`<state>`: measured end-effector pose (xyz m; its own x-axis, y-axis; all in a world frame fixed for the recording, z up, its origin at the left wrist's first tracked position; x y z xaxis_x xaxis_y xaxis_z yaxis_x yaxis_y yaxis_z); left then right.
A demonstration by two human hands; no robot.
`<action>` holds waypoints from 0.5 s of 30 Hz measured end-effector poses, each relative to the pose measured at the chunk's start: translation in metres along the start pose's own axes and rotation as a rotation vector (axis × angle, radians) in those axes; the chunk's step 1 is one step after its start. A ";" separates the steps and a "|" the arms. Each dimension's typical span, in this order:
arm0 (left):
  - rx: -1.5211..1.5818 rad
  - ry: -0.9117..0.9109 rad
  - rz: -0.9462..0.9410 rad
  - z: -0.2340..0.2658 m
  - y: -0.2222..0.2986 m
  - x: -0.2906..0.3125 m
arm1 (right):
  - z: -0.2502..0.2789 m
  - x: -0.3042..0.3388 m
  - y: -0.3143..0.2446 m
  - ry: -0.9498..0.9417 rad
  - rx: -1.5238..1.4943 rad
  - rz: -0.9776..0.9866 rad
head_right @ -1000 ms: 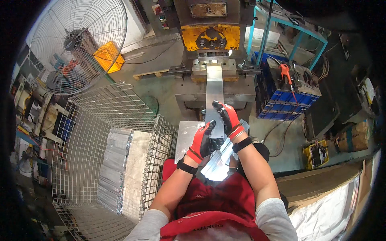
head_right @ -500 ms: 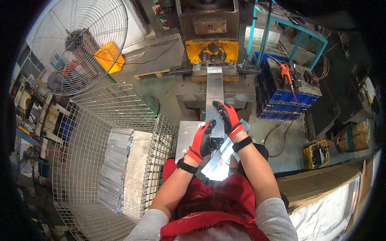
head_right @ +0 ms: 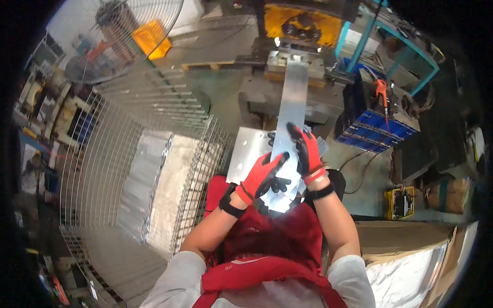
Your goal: Bending metal strips using a press machine and organizing the finished parts in a storage cage.
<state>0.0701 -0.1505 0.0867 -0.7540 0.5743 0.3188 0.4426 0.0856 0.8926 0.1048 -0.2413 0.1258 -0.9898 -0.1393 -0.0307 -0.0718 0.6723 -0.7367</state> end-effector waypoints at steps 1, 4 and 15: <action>0.042 0.001 -0.122 -0.001 0.002 0.013 | 0.020 0.007 0.015 0.094 0.095 -0.023; -0.232 0.187 -0.269 0.026 -0.022 0.047 | 0.019 0.046 0.053 0.144 -0.098 -0.126; -0.833 0.628 0.066 0.160 -0.101 0.074 | 0.038 0.079 0.000 0.219 0.492 0.053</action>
<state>0.0471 0.0140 -0.0308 -0.9627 0.0102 0.2703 0.1976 -0.6560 0.7284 0.0310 -0.2804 0.0980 -0.9968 0.0755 0.0262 -0.0068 0.2470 -0.9690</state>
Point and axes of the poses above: each hand's wrist, its own x-axis away from the middle knuckle, its own z-axis out of the back of the hand, y = z × x, the point moved 7 cm from there along -x, towards the middle knuckle, and after that the axes turned 12 degrees about -x, right-handed, at the moved point
